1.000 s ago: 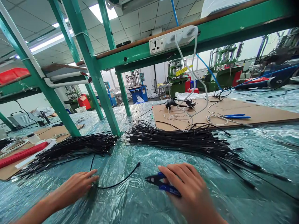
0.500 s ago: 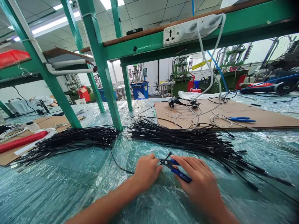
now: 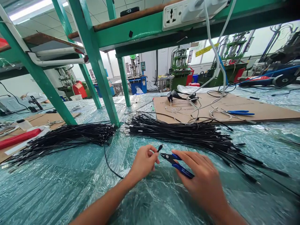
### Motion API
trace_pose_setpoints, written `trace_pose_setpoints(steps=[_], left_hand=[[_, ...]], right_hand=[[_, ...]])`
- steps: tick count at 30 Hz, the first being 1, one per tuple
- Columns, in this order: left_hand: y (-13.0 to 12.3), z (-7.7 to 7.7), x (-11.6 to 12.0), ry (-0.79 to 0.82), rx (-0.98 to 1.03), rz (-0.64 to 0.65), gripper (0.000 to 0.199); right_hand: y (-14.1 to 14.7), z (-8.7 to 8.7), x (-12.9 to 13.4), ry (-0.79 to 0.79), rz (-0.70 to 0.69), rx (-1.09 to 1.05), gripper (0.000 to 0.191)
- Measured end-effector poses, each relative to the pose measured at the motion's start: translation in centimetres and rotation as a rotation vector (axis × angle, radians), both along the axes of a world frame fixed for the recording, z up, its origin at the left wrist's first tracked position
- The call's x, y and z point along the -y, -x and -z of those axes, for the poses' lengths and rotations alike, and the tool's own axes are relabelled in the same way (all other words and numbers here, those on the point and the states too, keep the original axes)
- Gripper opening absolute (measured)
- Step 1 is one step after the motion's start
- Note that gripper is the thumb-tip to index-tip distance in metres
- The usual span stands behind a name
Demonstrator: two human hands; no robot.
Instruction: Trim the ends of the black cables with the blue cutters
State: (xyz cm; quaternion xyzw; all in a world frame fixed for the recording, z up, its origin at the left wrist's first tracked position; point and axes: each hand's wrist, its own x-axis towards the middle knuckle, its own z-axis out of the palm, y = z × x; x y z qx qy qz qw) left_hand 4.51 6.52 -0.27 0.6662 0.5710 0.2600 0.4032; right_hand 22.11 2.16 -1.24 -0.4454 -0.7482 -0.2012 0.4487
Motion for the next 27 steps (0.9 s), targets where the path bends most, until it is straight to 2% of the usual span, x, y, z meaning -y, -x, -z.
trace_pose_setpoints(steps=[4,7,12,18,24,27], left_hand=[[2.8,0.7,3.5,0.088,0.230,0.004,0.027],[3.8,1.2,4.9,0.102,0.328,0.005,0.037],[4.0,1.3,5.4,0.070,0.366,-0.015,0.034],[4.0,1.5,5.9,0.001,0.278,-0.026,0.032],[3.8,0.6,6.0,0.204,0.443,0.010,0.042],[3.9,0.2,6.0,0.216,0.498,-0.004,0.038]], right_hand=[[0.5,0.0,0.4,0.053,-0.014,0.009,0.022],[0.7,0.3,0.6,0.088,-0.029,0.025,0.022],[0.9,0.9,0.8,0.137,-0.073,0.056,0.023],[0.9,0.8,1.1,0.162,-0.073,0.048,0.023],[0.8,0.6,1.2,0.150,-0.075,0.076,0.022],[0.8,0.6,1.1,0.157,-0.071,0.088,0.022]])
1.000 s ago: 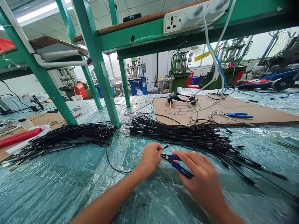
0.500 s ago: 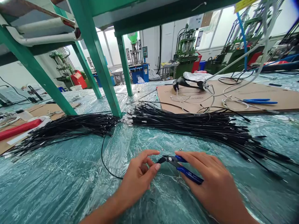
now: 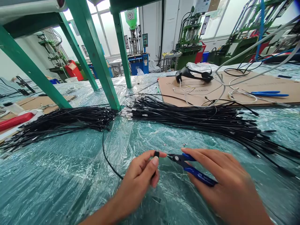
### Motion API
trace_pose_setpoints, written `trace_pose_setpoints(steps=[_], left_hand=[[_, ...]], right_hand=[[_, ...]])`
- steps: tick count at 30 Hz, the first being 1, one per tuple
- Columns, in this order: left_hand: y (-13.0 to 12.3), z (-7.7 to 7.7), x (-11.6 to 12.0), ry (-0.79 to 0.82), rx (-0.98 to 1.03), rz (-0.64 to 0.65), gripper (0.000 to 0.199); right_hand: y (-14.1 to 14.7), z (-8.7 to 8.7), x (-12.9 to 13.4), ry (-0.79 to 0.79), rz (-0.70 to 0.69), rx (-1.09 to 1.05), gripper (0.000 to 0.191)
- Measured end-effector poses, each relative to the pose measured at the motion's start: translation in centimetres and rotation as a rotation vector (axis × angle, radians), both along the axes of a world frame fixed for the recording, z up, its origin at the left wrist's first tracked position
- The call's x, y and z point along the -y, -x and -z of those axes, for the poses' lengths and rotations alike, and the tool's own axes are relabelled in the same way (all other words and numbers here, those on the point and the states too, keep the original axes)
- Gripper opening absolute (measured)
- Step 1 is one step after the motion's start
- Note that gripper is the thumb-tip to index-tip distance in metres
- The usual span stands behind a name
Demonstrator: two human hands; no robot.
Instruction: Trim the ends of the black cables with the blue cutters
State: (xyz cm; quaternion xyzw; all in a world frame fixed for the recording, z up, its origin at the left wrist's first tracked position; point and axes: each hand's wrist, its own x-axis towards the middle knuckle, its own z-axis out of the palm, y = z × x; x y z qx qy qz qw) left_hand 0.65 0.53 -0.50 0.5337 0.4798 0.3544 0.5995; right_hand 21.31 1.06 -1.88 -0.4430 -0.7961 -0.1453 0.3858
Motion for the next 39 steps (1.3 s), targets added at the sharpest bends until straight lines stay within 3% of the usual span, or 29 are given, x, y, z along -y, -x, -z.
trace_pose_setpoints(steps=[5,24,39], left_hand=[[0.18,-0.21,0.16,-0.046,0.029,0.025,0.031],[-0.20,-0.72,0.42,0.049,0.167,0.076,0.026],[0.19,-0.28,0.46,-0.067,0.010,0.103,0.031]], right_hand=[[0.05,-0.01,0.11,0.026,-0.021,0.019,0.020],[0.18,0.10,0.25,0.076,-0.052,0.004,0.021],[0.17,-0.03,0.25,0.099,-0.068,0.012,0.021]])
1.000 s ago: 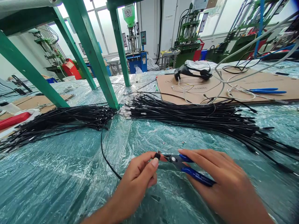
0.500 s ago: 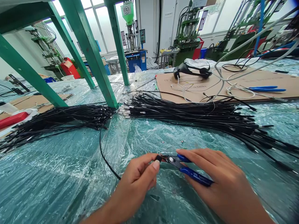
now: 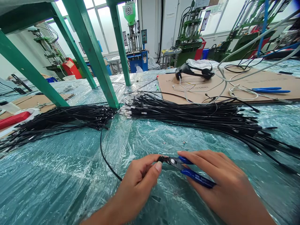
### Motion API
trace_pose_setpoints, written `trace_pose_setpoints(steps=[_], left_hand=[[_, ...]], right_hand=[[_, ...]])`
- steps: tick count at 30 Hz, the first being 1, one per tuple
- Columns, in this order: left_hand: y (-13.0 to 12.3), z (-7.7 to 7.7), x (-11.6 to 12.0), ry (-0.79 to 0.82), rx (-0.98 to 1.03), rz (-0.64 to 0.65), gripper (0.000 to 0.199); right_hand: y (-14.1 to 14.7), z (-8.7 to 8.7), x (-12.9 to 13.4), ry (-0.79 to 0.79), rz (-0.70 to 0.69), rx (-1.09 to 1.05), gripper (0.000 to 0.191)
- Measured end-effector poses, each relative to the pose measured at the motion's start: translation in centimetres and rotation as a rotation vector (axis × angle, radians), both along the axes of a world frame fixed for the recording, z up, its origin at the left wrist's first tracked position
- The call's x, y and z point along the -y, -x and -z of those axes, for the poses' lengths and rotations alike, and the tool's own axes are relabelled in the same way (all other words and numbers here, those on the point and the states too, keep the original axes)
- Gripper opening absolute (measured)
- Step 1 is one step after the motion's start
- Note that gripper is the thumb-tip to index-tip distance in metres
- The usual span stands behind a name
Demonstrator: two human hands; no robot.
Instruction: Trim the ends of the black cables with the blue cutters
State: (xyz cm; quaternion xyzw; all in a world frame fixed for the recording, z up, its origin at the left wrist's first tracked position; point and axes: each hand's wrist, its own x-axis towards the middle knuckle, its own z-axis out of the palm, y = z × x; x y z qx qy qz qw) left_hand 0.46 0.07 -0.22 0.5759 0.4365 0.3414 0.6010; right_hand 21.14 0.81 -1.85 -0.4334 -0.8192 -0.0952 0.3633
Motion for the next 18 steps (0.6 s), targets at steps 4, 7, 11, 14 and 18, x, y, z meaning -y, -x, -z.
trace_pose_setpoints(steps=[4,7,11,14,18], left_hand=[[0.06,0.08,0.01,0.008,0.009,0.012,0.034],[0.17,0.10,0.09,0.001,-0.009,0.019,0.038],[0.27,-0.03,0.15,-0.020,-0.048,0.011,0.040],[0.22,-0.17,0.11,-0.023,-0.051,0.014,0.039],[0.12,-0.10,0.04,-0.022,-0.037,0.013,0.035]], right_hand=[[0.10,-0.18,0.05,0.005,0.001,-0.006,0.021],[0.03,-0.14,0.02,0.036,-0.002,-0.013,0.022],[-0.16,0.07,0.01,0.045,-0.006,-0.013,0.022],[-0.28,0.18,0.03,0.044,-0.004,-0.006,0.021],[-0.38,0.19,-0.07,0.040,-0.010,-0.003,0.019]])
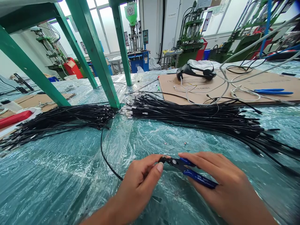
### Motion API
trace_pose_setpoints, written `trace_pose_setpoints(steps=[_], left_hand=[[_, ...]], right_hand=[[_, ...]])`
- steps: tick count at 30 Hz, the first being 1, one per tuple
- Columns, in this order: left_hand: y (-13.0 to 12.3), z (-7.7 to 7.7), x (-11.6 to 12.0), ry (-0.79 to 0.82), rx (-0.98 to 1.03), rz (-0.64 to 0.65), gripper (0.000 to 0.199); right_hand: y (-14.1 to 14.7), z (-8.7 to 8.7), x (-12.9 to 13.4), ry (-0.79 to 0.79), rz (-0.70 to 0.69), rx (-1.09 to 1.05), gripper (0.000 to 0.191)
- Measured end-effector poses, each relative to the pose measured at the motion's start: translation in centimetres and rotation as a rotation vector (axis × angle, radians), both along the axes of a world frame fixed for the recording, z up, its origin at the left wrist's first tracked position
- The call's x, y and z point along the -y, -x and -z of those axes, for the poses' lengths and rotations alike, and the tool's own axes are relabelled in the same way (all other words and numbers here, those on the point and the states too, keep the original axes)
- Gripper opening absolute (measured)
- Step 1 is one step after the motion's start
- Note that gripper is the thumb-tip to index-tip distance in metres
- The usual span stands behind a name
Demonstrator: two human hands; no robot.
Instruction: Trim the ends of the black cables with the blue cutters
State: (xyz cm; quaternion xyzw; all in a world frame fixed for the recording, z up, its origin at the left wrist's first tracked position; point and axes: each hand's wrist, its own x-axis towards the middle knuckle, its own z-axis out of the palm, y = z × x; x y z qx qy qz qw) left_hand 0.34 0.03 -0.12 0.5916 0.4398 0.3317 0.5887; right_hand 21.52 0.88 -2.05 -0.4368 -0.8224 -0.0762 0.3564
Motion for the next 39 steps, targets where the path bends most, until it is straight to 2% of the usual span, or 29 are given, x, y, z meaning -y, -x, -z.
trace_pose_setpoints(steps=[6,17,28,33,39], left_hand=[[0.03,0.32,-0.06,0.021,0.027,-0.013,0.034],[-0.13,0.03,0.00,0.069,0.072,-0.021,0.030],[-0.07,0.32,0.16,0.021,0.059,-0.006,0.030],[-0.28,0.14,0.07,0.020,0.026,-0.008,0.032],[-0.16,-0.29,0.01,-0.072,-0.094,-0.007,0.034]], right_hand=[[0.05,0.01,-0.04,-0.016,0.003,0.004,0.020],[-0.07,0.04,0.25,-0.048,0.038,-0.004,0.022],[0.52,-0.45,0.01,-0.057,0.017,-0.009,0.018],[0.55,-0.56,0.09,-0.055,0.008,-0.005,0.019],[0.39,-0.32,0.09,-0.059,0.004,0.013,0.019]])
